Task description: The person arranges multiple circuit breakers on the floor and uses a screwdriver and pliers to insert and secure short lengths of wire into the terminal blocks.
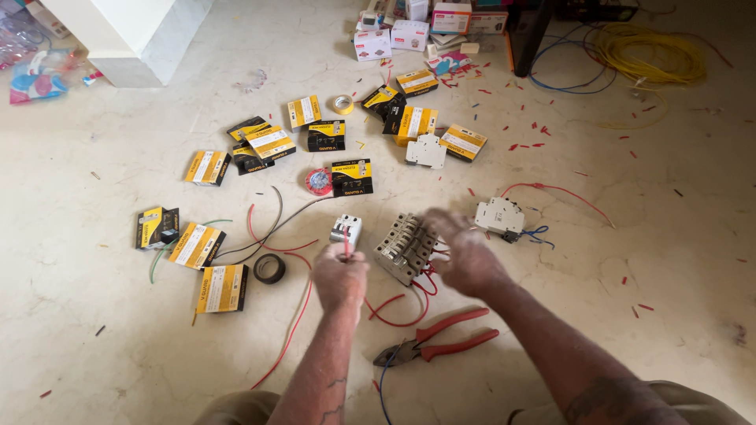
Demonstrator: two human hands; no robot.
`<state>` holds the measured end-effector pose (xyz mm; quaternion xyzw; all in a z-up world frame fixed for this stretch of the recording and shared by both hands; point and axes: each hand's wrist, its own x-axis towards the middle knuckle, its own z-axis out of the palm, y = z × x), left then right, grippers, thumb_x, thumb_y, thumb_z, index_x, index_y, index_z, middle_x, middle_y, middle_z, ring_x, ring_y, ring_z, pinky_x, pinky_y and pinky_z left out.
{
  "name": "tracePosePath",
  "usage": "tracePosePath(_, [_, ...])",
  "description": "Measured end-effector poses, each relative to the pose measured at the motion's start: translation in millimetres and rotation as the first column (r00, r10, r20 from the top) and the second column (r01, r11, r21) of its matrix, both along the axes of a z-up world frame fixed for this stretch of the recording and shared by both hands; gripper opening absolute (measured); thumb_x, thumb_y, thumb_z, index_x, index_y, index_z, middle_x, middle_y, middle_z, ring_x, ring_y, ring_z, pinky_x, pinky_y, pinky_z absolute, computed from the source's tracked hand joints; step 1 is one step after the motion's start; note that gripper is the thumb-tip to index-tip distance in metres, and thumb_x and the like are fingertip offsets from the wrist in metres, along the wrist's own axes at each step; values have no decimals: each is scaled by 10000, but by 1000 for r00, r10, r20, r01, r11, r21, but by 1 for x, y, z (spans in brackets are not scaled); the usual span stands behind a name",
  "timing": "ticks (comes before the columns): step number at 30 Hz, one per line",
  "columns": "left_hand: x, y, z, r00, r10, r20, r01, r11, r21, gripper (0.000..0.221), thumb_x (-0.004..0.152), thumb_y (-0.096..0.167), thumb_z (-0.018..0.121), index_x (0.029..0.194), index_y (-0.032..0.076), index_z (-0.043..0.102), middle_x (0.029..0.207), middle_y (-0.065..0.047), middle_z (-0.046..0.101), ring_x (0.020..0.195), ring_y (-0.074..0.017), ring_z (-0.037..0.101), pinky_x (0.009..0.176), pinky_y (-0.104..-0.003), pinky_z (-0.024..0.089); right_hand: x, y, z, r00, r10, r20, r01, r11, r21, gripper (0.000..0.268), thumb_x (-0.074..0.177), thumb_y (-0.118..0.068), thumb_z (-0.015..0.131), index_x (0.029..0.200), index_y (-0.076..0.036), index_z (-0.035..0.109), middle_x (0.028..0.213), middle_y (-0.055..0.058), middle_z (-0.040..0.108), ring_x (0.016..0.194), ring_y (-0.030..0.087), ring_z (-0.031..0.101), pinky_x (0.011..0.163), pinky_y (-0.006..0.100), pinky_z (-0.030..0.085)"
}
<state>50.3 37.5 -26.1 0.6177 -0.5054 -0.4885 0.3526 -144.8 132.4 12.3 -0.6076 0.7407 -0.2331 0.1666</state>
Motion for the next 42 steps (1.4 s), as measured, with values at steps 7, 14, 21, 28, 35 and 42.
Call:
tracePosePath(7, [-23,11,8,994,-93,-64,97,993,63,307,886,-1,636,1193,-13,630,1012,-160,735,784,-183,746,685,-311,592,-24,-2,-26,969,-164,182,122,967,224,883,750,-114,780,1532,-170,373,1549,131,457,1465,299,385,1218,388,302])
tracePosePath(14, [-23,6,7,989,-100,110,107,993,-56,266,852,56,652,1113,19,691,1075,-129,708,941,-233,718,807,-362,573,-21,-5,-25,980,-119,157,67,950,304,928,723,-111,796,1542,-227,378,1326,119,656,1232,256,624,1070,381,493])
tracePosePath(21, [-23,0,-22,963,-163,214,160,987,29,194,857,49,613,1020,31,717,1003,-161,742,915,-258,726,817,-384,560,-10,-1,-12,970,-86,229,-2,933,359,1059,708,-141,849,1593,-266,280,1137,127,722,1058,238,704,1004,373,531])
tracePosePath(28, [-24,-2,-31,952,-231,201,241,970,-28,264,958,187,592,1144,37,704,1108,-165,728,1011,-294,710,871,-421,544,-7,0,-10,918,-168,359,20,924,381,1113,659,-139,896,1587,-154,281,1041,119,782,961,219,762,896,358,594])
tracePosePath(35, [-28,-7,-27,947,-277,161,292,953,-79,341,959,220,559,1215,35,687,1209,-162,721,1102,-268,709,942,-387,552,6,0,-4,899,-282,333,141,910,391,1117,613,-132,943,1551,-154,336,1043,118,780,952,212,770,877,358,595])
tracePosePath(42, [-29,-9,-22,961,-261,95,256,964,68,414,981,334,569,1273,47,630,1251,-132,696,1143,-240,678,987,-391,530,6,-1,-3,910,-276,309,136,904,405,1122,609,-164,965,1539,-155,338,1075,119,780,973,210,759,893,364,581])
